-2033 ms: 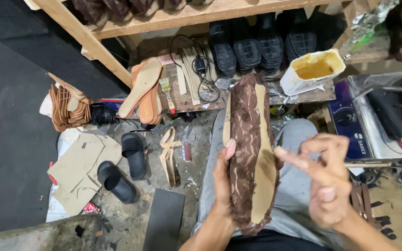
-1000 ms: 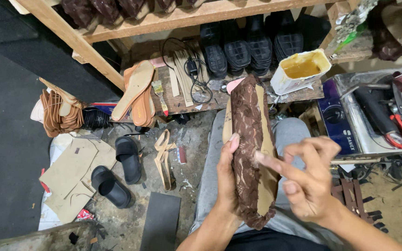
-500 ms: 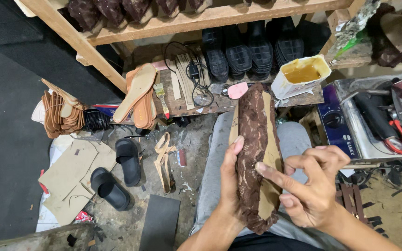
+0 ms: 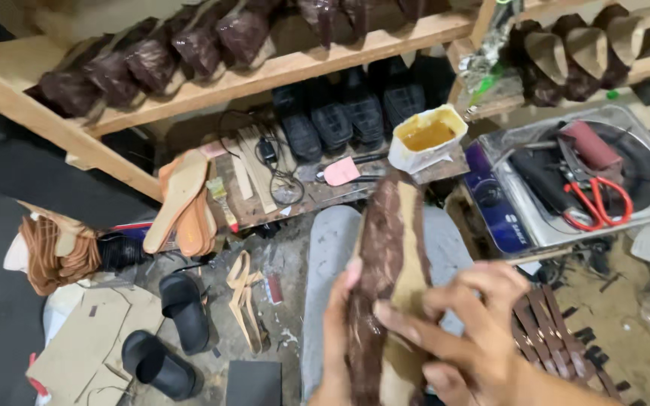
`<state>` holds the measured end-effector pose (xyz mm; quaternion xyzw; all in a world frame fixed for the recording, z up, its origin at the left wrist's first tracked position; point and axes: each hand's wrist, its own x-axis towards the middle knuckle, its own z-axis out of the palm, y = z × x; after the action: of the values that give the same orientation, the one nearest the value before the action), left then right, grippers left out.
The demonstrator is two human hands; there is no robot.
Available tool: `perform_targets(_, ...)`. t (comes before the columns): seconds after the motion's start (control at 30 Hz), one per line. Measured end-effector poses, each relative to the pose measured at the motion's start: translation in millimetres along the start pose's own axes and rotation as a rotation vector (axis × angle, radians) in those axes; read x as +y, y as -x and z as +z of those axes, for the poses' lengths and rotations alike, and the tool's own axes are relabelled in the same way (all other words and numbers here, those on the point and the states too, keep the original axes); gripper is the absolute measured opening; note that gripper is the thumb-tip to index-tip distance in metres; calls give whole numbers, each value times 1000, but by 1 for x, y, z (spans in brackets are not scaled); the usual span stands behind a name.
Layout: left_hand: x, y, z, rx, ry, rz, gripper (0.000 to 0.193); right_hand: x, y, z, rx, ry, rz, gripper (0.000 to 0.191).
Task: The person takes a wedge sandal from a rack and sits on the floor. They repeatedly dip a finger into a container of yellow adhesive and spread it by hand along the exposed sole edge of the sandal, turning the shoe to coat different sections.
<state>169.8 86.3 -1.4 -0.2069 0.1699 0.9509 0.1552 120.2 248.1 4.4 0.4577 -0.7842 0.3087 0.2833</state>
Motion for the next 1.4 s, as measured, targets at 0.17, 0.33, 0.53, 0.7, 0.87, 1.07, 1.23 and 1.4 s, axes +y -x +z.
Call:
perform_targets(0.17,19,-25,14,-18,-80,105,57,25,-14,10,47,-38,71,57)
perform_targets(0.33,28,-68,12,-250,-16,231,50,53,-25,21,93,-102,74,59)
perform_targets(0.53,32,-84,14,-331,88,150,49,54,-34,19,106,-54,-15,59)
perform_targets(0.7,26,-86,17,-181,37,297,45,58,-28,14,151,36,0,56)
perform_targets(0.87,25,-87,15,-235,15,264,47,64,-26,15,121,4,-88,51)
perform_targets(1.07,25,-96,10,-228,54,259,43,65,-32,15,97,-30,-145,50)
perform_targets(1.23,23,-101,5,-174,50,285,41,67,-21,16,67,-24,-43,43)
perform_targets(1.4,24,-103,1,-179,74,212,46,93,-22,24,89,-18,137,36)
